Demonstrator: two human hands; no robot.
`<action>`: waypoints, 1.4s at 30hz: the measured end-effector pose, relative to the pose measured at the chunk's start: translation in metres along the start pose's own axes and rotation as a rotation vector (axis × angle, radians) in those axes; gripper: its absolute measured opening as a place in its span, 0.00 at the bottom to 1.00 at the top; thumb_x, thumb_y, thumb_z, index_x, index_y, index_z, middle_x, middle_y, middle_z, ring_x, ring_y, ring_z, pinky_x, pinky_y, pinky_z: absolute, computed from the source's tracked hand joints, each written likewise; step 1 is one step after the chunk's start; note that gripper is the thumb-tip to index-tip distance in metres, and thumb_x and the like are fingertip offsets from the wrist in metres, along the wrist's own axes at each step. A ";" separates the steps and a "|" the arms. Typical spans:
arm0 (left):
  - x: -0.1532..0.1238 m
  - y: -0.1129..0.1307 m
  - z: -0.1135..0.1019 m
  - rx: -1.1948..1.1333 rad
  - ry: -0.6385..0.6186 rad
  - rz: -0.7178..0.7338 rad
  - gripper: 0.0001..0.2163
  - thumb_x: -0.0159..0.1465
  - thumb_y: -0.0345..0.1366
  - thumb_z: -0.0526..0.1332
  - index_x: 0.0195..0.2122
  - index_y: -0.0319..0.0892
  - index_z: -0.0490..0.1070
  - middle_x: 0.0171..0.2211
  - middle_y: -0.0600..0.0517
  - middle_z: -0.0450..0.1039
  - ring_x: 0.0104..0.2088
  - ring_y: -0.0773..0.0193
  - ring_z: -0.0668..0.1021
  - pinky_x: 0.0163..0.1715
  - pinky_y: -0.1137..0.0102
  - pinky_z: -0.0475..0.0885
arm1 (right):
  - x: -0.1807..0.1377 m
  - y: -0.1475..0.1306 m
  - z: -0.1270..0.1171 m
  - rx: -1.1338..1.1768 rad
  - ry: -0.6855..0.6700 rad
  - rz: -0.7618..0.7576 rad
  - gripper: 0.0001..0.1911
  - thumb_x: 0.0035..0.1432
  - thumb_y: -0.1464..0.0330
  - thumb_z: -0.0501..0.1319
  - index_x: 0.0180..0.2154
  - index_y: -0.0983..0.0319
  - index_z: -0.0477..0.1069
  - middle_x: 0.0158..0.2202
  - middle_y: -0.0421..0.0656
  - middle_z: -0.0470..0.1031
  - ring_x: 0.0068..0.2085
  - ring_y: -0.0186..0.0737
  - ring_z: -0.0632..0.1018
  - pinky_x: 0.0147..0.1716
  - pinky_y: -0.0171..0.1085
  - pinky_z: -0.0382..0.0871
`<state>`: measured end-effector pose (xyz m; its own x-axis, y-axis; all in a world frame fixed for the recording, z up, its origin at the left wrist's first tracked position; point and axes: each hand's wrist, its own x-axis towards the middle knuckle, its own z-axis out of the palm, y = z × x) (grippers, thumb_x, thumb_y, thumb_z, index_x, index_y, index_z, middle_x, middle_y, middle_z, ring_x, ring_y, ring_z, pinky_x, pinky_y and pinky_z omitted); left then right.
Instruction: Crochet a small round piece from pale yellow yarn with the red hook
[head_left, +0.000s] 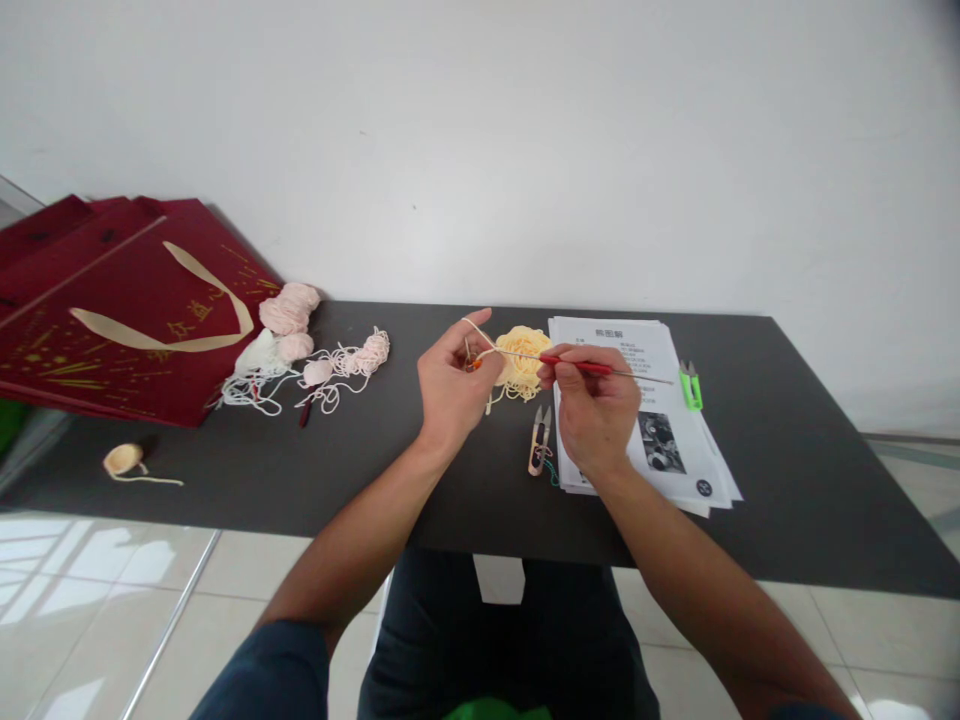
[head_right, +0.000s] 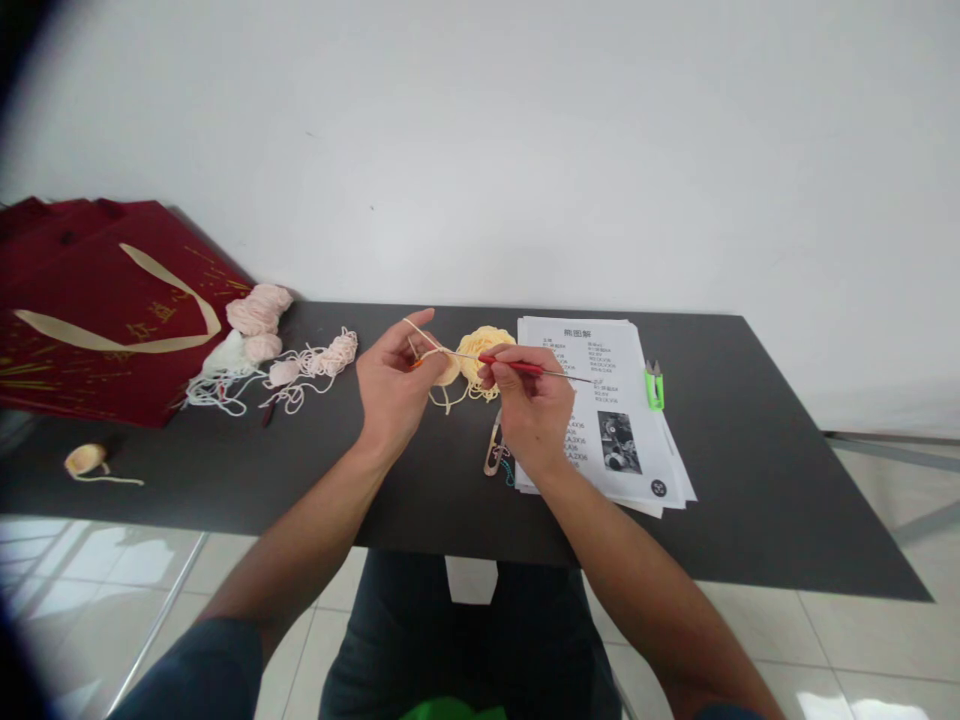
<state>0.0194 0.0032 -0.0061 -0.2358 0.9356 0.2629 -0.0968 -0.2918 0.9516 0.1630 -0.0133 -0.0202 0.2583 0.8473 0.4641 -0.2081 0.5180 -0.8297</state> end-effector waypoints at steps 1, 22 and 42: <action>-0.001 0.001 0.001 0.022 0.016 0.009 0.21 0.55 0.27 0.67 0.51 0.44 0.78 0.29 0.58 0.73 0.27 0.72 0.72 0.30 0.73 0.69 | -0.001 -0.001 0.001 -0.009 0.006 -0.009 0.04 0.61 0.69 0.70 0.38 0.56 0.76 0.38 0.38 0.83 0.31 0.33 0.82 0.30 0.35 0.78; 0.009 0.006 -0.003 -0.443 -0.023 -0.340 0.23 0.50 0.29 0.75 0.48 0.40 0.80 0.27 0.57 0.77 0.25 0.74 0.75 0.32 0.74 0.70 | -0.015 0.011 -0.003 -0.318 -0.187 -0.385 0.22 0.62 0.78 0.67 0.50 0.46 0.82 0.51 0.39 0.86 0.47 0.45 0.86 0.47 0.50 0.84; 0.013 0.000 -0.009 -0.048 -0.137 -0.253 0.25 0.50 0.28 0.70 0.51 0.39 0.80 0.25 0.58 0.74 0.23 0.72 0.70 0.27 0.73 0.65 | 0.010 -0.003 -0.017 -0.310 -0.217 -0.283 0.06 0.64 0.72 0.66 0.40 0.55 0.74 0.39 0.40 0.83 0.41 0.39 0.82 0.41 0.42 0.77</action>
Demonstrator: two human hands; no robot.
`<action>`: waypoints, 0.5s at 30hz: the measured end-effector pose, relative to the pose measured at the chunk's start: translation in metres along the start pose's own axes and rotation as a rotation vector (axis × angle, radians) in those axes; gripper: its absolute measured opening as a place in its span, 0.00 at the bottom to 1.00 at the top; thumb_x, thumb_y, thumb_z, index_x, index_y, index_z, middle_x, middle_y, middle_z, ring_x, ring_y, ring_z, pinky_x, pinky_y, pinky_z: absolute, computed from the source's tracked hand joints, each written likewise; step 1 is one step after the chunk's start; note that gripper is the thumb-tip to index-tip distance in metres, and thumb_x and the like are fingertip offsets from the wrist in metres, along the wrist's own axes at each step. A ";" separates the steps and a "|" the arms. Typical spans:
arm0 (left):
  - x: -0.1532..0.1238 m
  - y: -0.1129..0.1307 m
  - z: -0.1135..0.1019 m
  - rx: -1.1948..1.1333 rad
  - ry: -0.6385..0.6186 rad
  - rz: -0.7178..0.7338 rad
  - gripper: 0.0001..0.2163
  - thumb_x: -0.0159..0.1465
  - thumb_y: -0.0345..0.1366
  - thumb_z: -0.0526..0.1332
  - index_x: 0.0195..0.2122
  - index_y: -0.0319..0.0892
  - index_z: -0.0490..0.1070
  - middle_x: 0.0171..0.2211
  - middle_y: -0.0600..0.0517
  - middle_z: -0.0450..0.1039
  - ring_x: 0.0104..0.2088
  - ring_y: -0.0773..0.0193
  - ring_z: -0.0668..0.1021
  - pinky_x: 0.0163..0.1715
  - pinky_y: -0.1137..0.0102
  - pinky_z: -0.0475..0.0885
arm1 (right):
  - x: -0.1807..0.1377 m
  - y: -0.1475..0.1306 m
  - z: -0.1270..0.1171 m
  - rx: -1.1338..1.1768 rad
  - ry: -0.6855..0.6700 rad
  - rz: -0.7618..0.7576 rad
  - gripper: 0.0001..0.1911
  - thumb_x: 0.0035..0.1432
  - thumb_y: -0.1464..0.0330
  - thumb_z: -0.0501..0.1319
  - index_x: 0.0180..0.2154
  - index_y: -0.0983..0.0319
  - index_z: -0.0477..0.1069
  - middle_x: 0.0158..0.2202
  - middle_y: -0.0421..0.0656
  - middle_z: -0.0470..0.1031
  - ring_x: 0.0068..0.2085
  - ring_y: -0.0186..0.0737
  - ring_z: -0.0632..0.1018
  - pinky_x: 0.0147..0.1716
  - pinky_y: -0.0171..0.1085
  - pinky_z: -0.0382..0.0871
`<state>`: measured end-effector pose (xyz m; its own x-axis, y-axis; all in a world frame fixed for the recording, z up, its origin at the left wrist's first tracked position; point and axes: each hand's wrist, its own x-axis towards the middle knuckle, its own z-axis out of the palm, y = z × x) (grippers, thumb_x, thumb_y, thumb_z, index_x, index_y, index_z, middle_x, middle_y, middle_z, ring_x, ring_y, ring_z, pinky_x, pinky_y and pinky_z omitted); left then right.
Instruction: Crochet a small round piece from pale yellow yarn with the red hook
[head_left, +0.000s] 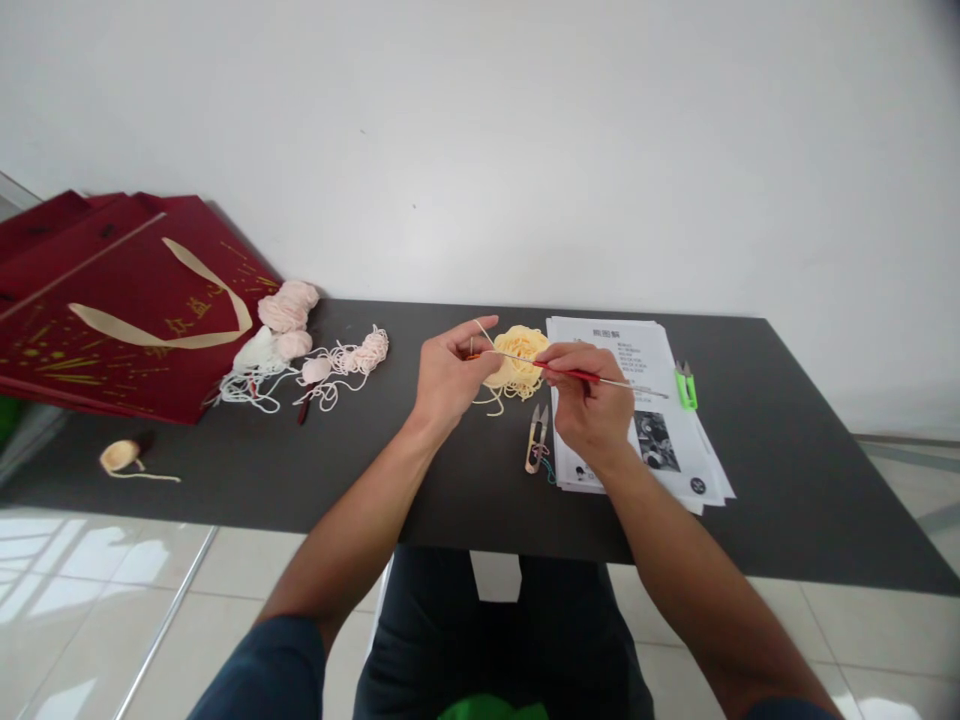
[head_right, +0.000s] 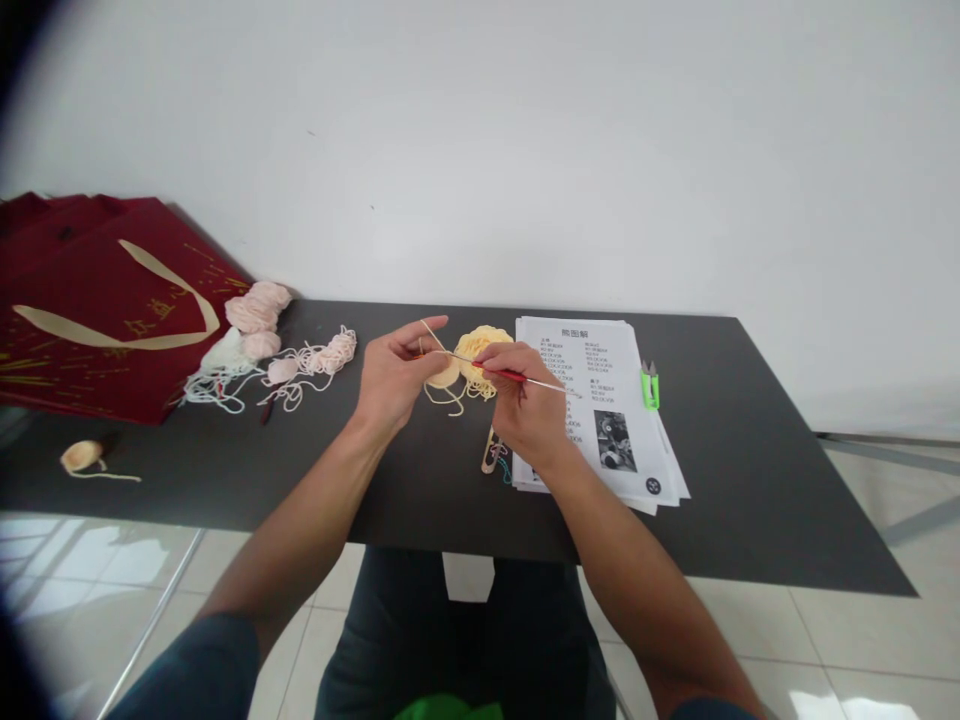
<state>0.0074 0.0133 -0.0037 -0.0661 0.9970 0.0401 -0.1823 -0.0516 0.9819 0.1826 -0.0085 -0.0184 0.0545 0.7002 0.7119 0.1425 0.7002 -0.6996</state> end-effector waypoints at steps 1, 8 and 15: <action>-0.001 0.000 0.001 0.009 -0.001 0.037 0.24 0.51 0.28 0.69 0.51 0.40 0.80 0.25 0.58 0.73 0.23 0.73 0.70 0.26 0.73 0.64 | 0.000 -0.001 0.001 0.012 0.026 0.037 0.05 0.64 0.71 0.66 0.40 0.55 0.74 0.39 0.40 0.83 0.40 0.38 0.82 0.39 0.41 0.77; -0.005 0.003 0.002 0.062 -0.047 0.132 0.20 0.52 0.27 0.68 0.47 0.43 0.83 0.25 0.57 0.72 0.23 0.72 0.69 0.25 0.73 0.63 | 0.004 -0.004 0.001 0.204 0.124 0.270 0.06 0.62 0.66 0.69 0.38 0.56 0.72 0.37 0.38 0.82 0.28 0.31 0.78 0.28 0.35 0.73; -0.005 0.004 0.002 0.125 -0.013 0.160 0.16 0.52 0.26 0.67 0.42 0.43 0.84 0.24 0.57 0.71 0.23 0.72 0.68 0.24 0.74 0.62 | 0.004 -0.010 0.001 0.214 0.133 0.272 0.07 0.61 0.67 0.70 0.37 0.57 0.73 0.36 0.39 0.82 0.28 0.30 0.77 0.27 0.34 0.72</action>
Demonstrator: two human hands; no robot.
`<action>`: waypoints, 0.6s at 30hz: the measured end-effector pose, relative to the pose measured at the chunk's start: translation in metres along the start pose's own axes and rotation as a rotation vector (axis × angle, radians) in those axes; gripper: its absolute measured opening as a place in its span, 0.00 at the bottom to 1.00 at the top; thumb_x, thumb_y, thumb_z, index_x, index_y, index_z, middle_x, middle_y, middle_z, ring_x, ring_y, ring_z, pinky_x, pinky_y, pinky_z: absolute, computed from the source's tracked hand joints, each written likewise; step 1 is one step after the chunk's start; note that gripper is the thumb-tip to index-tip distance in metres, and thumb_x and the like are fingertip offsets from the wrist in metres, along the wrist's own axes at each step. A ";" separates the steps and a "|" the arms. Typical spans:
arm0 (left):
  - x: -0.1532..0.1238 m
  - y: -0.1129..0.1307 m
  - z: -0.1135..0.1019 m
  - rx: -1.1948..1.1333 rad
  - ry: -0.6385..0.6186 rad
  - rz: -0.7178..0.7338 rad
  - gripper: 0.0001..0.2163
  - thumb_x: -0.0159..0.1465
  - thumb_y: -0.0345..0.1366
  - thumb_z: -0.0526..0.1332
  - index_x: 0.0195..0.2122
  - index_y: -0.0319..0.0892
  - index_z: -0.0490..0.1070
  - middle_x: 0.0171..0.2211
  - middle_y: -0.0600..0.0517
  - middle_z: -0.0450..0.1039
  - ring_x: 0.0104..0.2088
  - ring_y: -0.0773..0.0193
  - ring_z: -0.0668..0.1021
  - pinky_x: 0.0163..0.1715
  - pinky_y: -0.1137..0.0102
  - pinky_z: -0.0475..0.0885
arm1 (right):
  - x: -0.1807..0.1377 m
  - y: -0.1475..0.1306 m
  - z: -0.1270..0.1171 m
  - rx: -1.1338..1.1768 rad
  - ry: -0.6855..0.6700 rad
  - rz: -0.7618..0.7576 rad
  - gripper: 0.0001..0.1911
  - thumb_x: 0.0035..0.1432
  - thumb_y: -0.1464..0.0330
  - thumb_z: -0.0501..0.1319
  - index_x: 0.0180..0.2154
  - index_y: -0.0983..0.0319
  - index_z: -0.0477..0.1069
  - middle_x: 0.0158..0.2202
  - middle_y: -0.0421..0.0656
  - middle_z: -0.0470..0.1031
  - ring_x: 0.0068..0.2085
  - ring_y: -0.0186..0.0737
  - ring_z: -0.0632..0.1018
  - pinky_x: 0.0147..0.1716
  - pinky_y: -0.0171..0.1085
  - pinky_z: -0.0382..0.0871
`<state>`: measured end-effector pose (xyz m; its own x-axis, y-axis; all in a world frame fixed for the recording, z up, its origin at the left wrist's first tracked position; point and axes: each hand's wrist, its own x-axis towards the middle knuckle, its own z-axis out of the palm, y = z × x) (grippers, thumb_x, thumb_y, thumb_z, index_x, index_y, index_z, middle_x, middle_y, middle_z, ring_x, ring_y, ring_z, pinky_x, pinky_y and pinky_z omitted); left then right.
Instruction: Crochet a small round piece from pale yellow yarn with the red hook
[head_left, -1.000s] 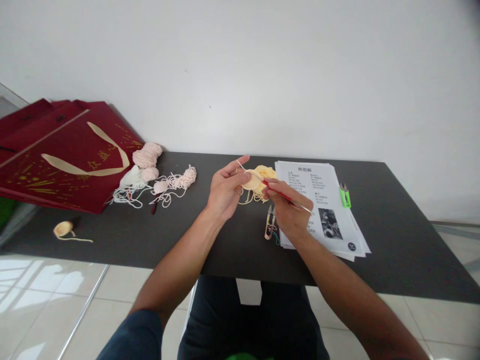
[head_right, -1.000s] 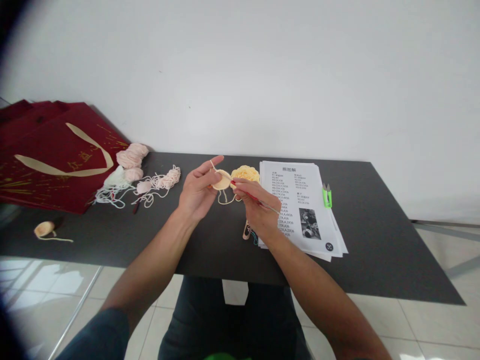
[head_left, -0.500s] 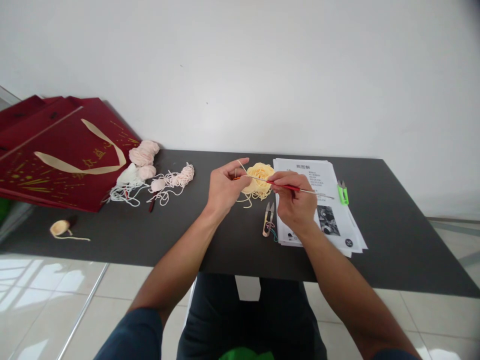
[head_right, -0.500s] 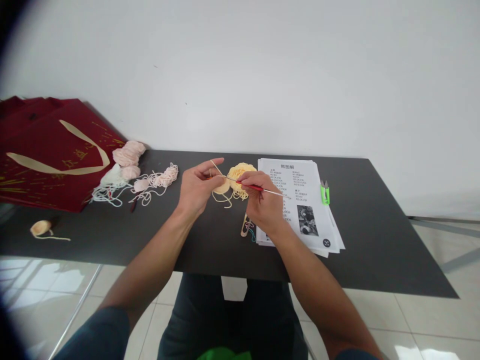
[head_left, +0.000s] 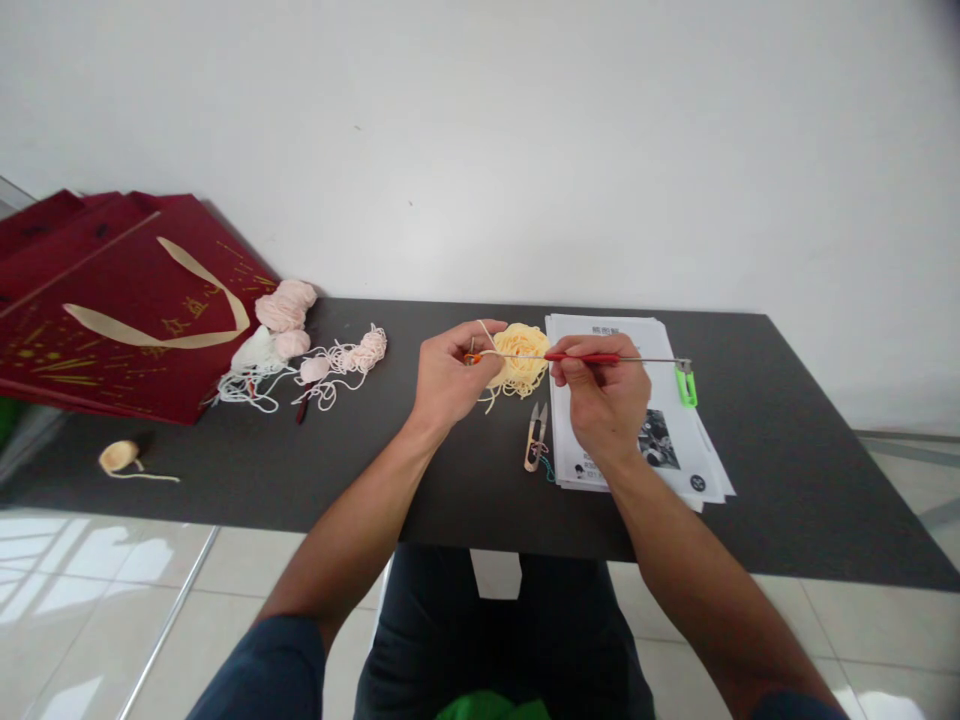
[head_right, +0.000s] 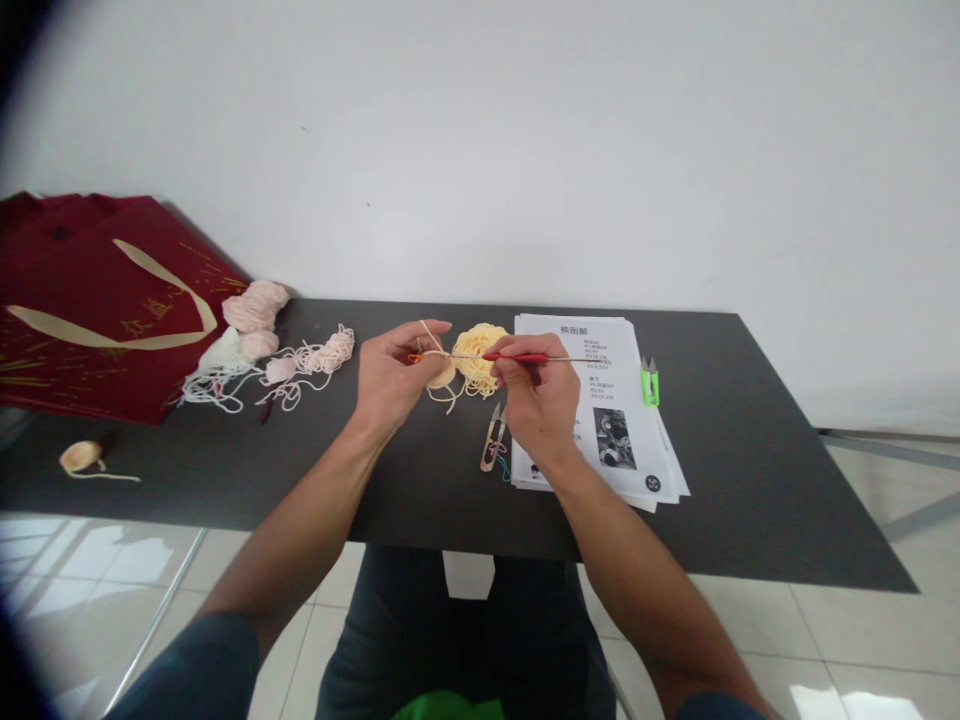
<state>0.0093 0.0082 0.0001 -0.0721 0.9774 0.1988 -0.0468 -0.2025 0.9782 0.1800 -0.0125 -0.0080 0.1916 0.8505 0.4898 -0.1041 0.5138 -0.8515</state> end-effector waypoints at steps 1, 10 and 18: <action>0.000 0.000 0.000 0.000 0.008 0.007 0.16 0.52 0.26 0.67 0.41 0.43 0.84 0.25 0.57 0.71 0.24 0.72 0.68 0.24 0.74 0.63 | 0.000 0.000 0.000 0.009 0.001 0.009 0.07 0.61 0.67 0.70 0.37 0.57 0.73 0.36 0.39 0.82 0.27 0.30 0.77 0.27 0.34 0.72; -0.002 -0.004 0.005 -0.150 -0.012 -0.035 0.11 0.53 0.29 0.70 0.39 0.43 0.83 0.28 0.54 0.77 0.27 0.69 0.75 0.29 0.73 0.69 | 0.003 0.019 0.004 0.341 0.010 0.298 0.09 0.60 0.64 0.72 0.38 0.56 0.73 0.36 0.36 0.83 0.31 0.29 0.81 0.32 0.31 0.80; -0.005 -0.003 0.006 -0.206 0.041 0.027 0.10 0.55 0.31 0.72 0.39 0.45 0.84 0.36 0.52 0.79 0.31 0.69 0.77 0.33 0.72 0.72 | -0.003 0.022 0.013 0.359 0.067 0.398 0.07 0.61 0.65 0.71 0.39 0.57 0.76 0.37 0.37 0.85 0.33 0.28 0.84 0.37 0.28 0.84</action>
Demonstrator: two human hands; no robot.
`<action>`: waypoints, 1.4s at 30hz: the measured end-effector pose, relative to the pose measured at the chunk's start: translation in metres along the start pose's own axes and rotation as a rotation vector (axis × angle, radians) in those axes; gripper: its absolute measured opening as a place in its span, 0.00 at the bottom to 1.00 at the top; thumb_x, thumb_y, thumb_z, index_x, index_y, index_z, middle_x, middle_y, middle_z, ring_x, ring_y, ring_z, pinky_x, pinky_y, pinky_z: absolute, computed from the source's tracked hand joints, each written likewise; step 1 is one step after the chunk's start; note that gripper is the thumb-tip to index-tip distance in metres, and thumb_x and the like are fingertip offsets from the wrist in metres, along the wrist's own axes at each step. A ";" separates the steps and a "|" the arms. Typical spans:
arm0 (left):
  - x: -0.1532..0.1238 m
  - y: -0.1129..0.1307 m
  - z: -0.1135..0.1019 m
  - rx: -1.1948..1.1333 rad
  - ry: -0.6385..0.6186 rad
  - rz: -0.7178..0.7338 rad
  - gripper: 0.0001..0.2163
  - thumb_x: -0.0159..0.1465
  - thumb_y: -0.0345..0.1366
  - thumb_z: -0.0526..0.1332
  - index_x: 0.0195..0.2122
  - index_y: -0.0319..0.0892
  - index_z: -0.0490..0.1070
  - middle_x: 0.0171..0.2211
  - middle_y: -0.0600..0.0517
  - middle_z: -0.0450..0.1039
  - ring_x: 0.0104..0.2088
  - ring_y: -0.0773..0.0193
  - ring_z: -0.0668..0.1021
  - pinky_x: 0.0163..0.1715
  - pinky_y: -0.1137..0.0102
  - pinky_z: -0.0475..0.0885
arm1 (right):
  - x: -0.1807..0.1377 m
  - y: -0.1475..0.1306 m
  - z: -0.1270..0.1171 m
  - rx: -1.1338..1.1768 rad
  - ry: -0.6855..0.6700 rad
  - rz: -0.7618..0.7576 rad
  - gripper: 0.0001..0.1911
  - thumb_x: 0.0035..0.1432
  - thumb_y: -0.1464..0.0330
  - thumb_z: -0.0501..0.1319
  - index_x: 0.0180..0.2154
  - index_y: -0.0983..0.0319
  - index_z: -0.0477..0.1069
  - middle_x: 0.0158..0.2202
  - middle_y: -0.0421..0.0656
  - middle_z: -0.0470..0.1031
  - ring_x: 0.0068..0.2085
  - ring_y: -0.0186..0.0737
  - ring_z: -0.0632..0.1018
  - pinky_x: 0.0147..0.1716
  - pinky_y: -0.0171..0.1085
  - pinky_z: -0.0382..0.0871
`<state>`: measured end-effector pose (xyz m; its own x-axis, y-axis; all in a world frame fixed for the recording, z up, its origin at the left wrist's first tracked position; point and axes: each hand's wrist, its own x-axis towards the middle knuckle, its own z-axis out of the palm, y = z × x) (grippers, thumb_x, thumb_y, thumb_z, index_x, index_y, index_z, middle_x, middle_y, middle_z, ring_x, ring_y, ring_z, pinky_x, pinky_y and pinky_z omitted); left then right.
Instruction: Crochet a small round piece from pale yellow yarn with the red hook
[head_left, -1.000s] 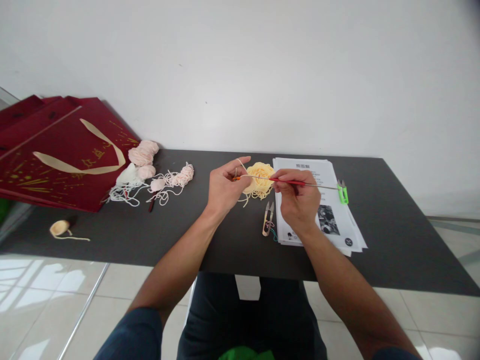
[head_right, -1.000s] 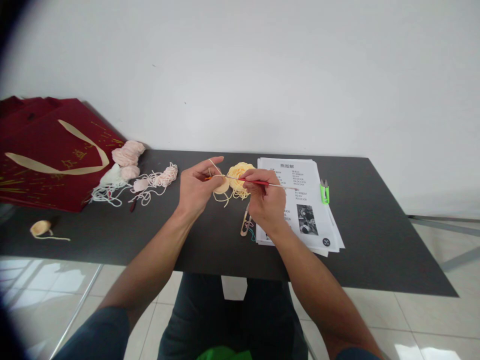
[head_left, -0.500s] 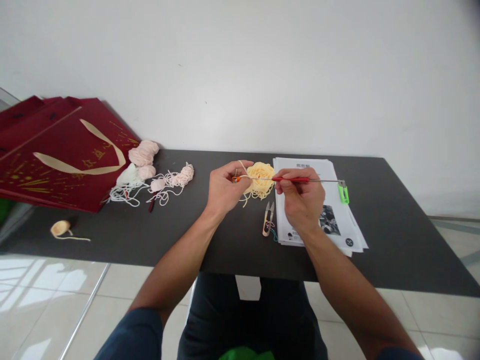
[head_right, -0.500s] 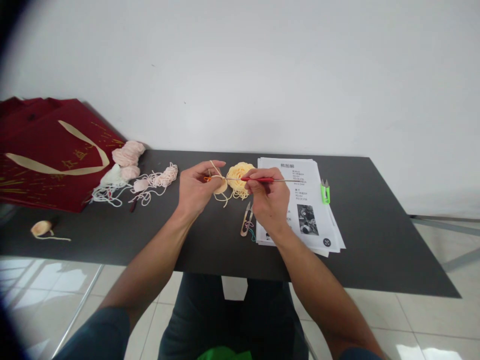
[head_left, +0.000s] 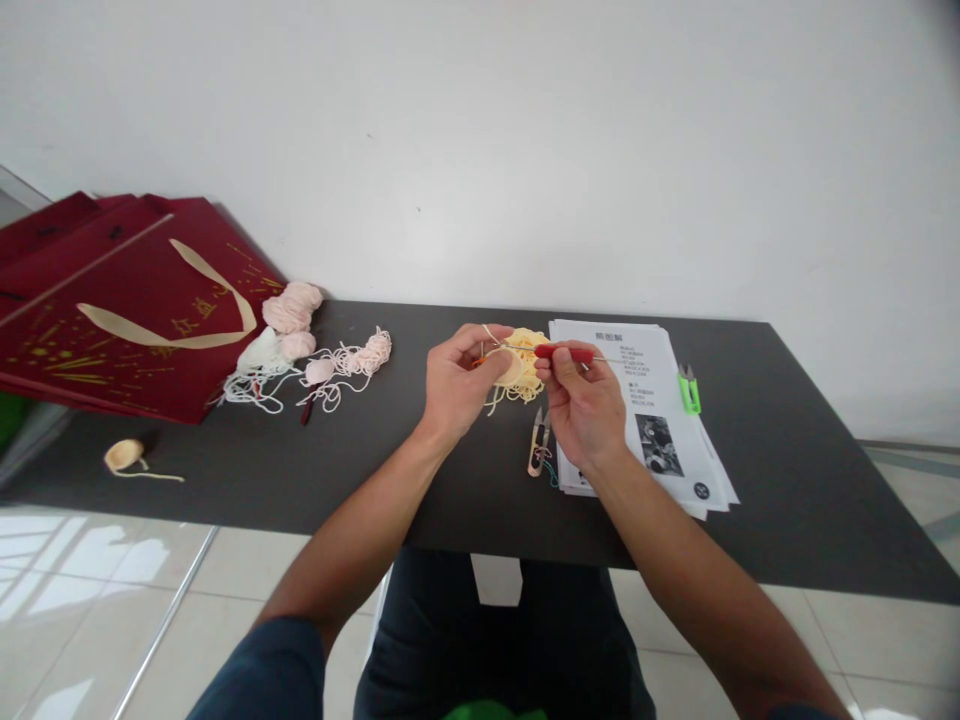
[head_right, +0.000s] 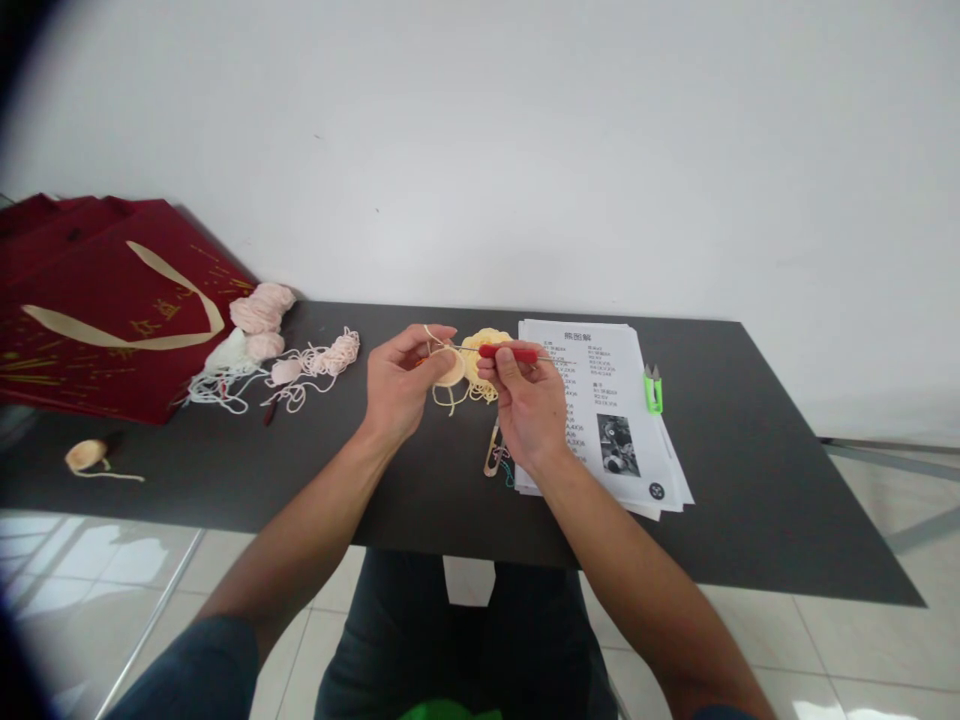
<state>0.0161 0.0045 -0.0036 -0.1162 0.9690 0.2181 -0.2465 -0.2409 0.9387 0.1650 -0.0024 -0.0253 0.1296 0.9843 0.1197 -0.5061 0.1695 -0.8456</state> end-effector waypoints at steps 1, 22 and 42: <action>0.000 0.000 0.000 -0.012 0.001 0.001 0.10 0.56 0.31 0.72 0.40 0.46 0.84 0.36 0.52 0.80 0.32 0.68 0.77 0.34 0.71 0.73 | 0.000 -0.001 0.001 -0.007 0.003 -0.012 0.07 0.61 0.65 0.71 0.39 0.57 0.76 0.36 0.37 0.85 0.33 0.28 0.84 0.37 0.28 0.84; 0.008 0.006 -0.005 -0.400 -0.049 -0.325 0.18 0.51 0.31 0.77 0.44 0.44 0.83 0.33 0.52 0.81 0.30 0.69 0.78 0.37 0.70 0.74 | -0.015 0.006 0.005 -0.204 -0.082 -0.324 0.08 0.63 0.68 0.68 0.44 0.51 0.82 0.44 0.39 0.87 0.39 0.39 0.87 0.38 0.42 0.87; 0.009 0.009 -0.011 -0.300 -0.171 -0.272 0.16 0.48 0.28 0.67 0.39 0.40 0.85 0.23 0.53 0.74 0.24 0.69 0.71 0.27 0.71 0.65 | -0.002 -0.013 -0.001 -0.068 -0.136 -0.309 0.07 0.58 0.67 0.73 0.36 0.55 0.77 0.38 0.39 0.84 0.31 0.32 0.80 0.31 0.35 0.75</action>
<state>0.0018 0.0107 0.0039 0.1464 0.9885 0.0379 -0.5173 0.0438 0.8547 0.1723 -0.0070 -0.0152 0.1510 0.8854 0.4397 -0.4022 0.4614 -0.7908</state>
